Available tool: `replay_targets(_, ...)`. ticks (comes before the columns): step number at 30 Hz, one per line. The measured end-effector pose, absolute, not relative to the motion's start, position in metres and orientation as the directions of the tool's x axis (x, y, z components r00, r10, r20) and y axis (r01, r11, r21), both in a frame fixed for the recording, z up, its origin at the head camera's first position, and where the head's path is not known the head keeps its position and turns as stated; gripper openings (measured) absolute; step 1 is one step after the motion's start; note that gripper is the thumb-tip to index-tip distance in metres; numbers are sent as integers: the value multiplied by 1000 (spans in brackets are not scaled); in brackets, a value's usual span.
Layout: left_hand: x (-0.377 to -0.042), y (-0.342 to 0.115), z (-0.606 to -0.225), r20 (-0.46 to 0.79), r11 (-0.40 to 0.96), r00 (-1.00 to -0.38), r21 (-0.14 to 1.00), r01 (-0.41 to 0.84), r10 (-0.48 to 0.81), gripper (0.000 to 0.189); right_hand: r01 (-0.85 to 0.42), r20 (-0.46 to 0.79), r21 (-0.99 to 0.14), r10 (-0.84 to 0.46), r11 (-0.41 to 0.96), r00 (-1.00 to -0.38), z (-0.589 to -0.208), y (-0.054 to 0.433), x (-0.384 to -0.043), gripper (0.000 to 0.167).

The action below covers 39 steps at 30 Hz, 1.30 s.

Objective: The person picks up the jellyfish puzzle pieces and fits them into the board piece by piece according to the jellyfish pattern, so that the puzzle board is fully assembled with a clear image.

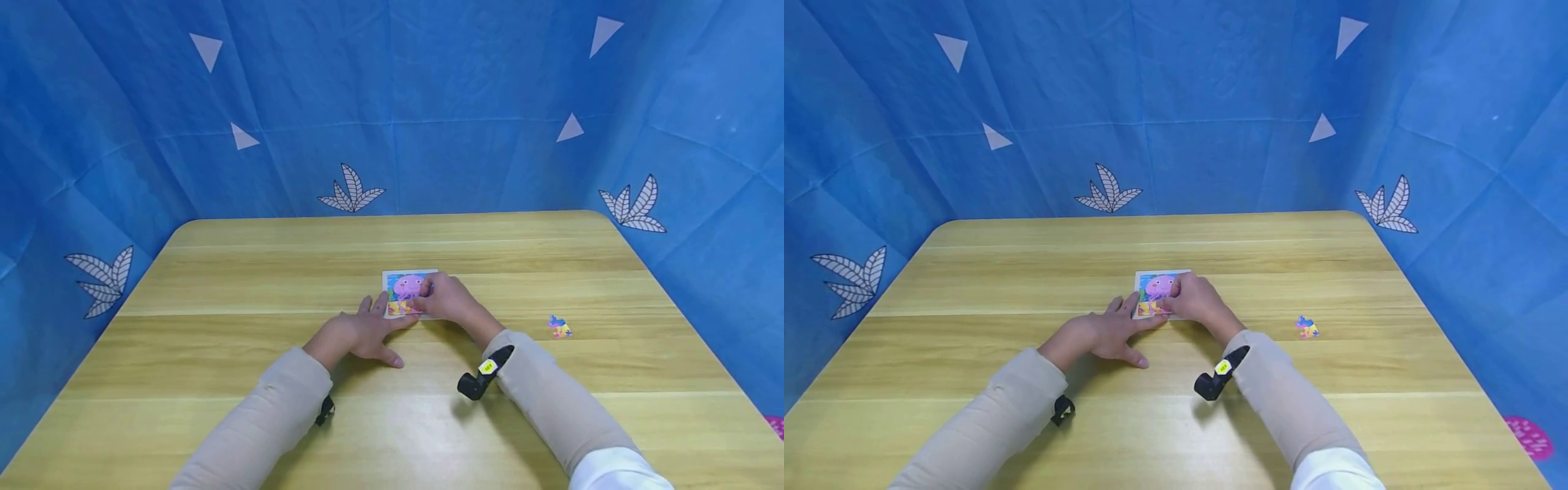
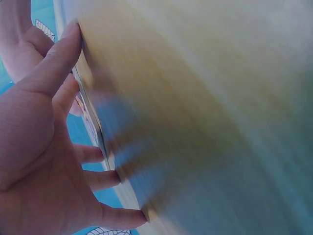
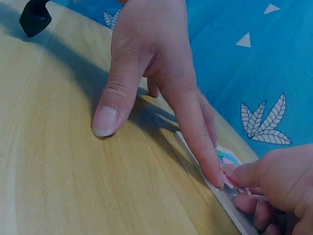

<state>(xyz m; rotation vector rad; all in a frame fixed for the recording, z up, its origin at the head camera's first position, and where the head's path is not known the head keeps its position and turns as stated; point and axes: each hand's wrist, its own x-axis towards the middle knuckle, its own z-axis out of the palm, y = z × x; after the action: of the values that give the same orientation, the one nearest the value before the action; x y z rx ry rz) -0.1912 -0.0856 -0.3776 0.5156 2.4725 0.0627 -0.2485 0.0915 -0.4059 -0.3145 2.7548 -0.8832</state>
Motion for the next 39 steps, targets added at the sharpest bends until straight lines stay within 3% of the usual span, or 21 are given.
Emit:
replay_targets(23, -192, -86, -377, -557, 924, -741, 162, 347, 376, 81, -120, -198, -583, -284, 804, -938, -403, 95, -251, 30)
replay_targets(39, -191, -86, -379, -560, 929, -744, 161, 334, 364, 80, -157, -149, -627, -315, 763, -937, -410, 102, -252, 26)
